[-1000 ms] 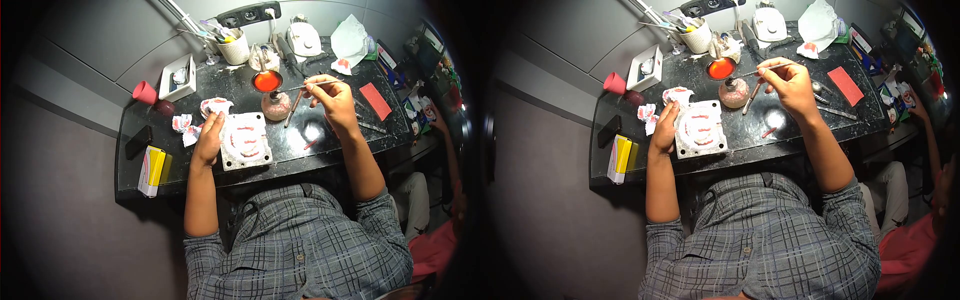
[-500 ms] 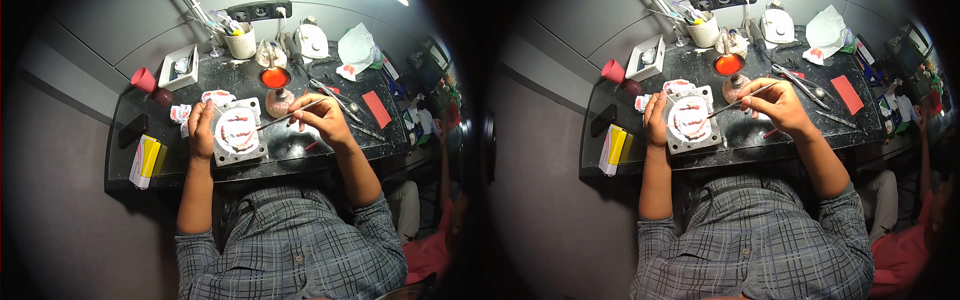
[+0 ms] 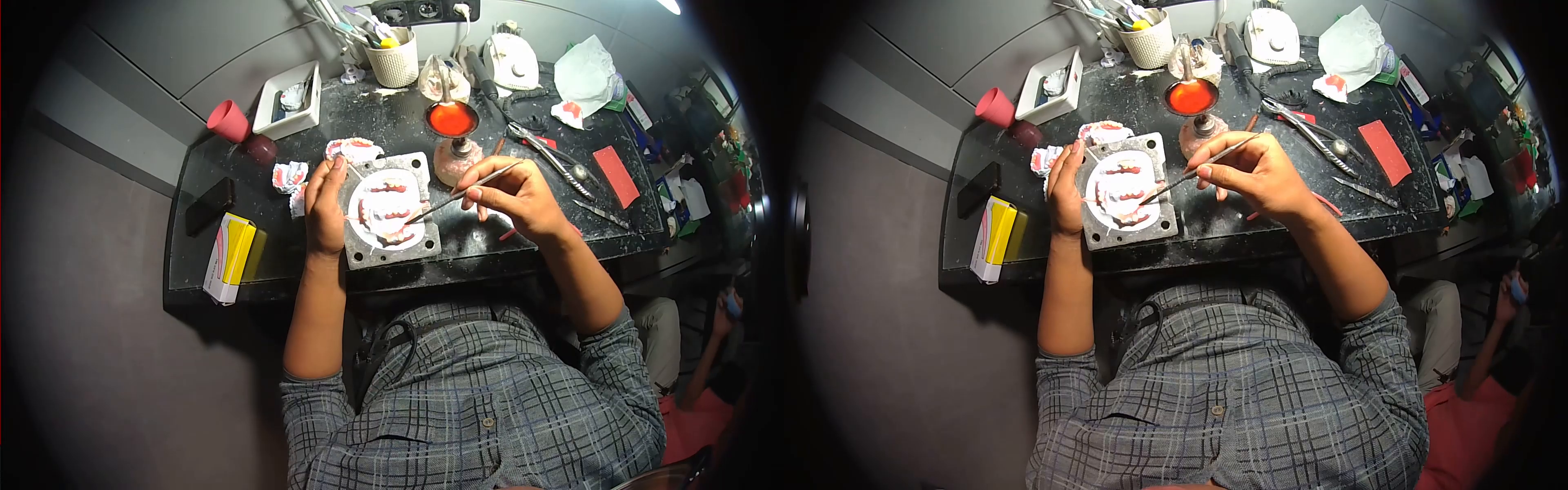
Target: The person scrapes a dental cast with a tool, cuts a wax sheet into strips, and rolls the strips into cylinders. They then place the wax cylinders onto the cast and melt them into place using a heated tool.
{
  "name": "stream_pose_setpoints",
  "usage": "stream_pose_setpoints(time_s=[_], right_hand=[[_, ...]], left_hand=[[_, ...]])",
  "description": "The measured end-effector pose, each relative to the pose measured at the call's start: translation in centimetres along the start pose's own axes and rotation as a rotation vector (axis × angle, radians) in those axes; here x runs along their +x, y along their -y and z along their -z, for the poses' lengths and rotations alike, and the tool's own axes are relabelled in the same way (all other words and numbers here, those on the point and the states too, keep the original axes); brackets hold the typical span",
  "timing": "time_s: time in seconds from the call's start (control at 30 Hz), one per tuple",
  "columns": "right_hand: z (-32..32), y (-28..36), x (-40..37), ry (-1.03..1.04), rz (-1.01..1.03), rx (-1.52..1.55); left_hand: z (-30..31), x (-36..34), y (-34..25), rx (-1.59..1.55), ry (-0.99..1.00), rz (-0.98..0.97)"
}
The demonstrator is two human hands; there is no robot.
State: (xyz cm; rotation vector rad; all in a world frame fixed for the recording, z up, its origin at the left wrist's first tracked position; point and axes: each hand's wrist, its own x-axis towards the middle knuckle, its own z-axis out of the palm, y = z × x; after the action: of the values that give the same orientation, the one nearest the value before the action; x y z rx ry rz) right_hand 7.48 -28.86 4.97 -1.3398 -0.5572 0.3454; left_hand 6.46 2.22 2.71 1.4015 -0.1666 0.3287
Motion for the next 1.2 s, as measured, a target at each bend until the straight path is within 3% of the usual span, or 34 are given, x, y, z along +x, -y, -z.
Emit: stream_pose_setpoints(time_s=[0.1,0.17,0.47,0.6,0.67,0.73,0.77,1.0,1.07,1.13,1.17,1.2], right_hand=[[0.1,-0.1,0.0,-0.031,0.012,0.032],[0.4,-0.2,0.0,-0.037,0.026,0.065],[0.1,0.1,0.0,-0.022,-0.002,0.068],[1.7,0.6,-0.4,-0.143,0.200,0.082],[2.8,1.9,-0.5,-0.281,0.297,0.000],[3.8,2.8,-0.3,-0.415,0.373,-0.157],[4.2,2.9,-0.1,-0.467,0.365,-0.230],[4.6,2.0,0.9,-0.491,0.312,-0.311],[4.3,2.0,0.9,-0.516,0.308,-0.296],[4.2,2.3,0.8,-0.506,0.323,-0.247],[4.3,2.4,0.6,-0.497,0.336,-0.202],[4.6,2.4,0.4,-0.498,0.332,-0.204]], left_hand=[[0.2,-0.1,0.1,0.069,-0.008,-0.055],[0.1,0.2,0.0,-0.072,-0.018,0.064],[0.9,0.1,0.9,0.011,-0.025,0.010],[2.1,1.0,1.5,-0.328,0.020,0.228],[1.7,0.9,0.7,-0.560,0.053,0.367],[2.9,1.4,0.0,-0.624,0.165,0.371],[3.0,1.4,0.0,-0.710,0.099,0.420],[4.1,1.5,1.3,-0.972,-0.047,0.257],[5.0,1.0,1.8,-1.166,-0.008,0.285],[5.3,0.9,2.4,-1.344,0.184,0.228],[5.7,0.6,2.5,-1.418,-0.001,0.291],[5.3,0.6,1.8,-1.421,-0.002,0.294]])
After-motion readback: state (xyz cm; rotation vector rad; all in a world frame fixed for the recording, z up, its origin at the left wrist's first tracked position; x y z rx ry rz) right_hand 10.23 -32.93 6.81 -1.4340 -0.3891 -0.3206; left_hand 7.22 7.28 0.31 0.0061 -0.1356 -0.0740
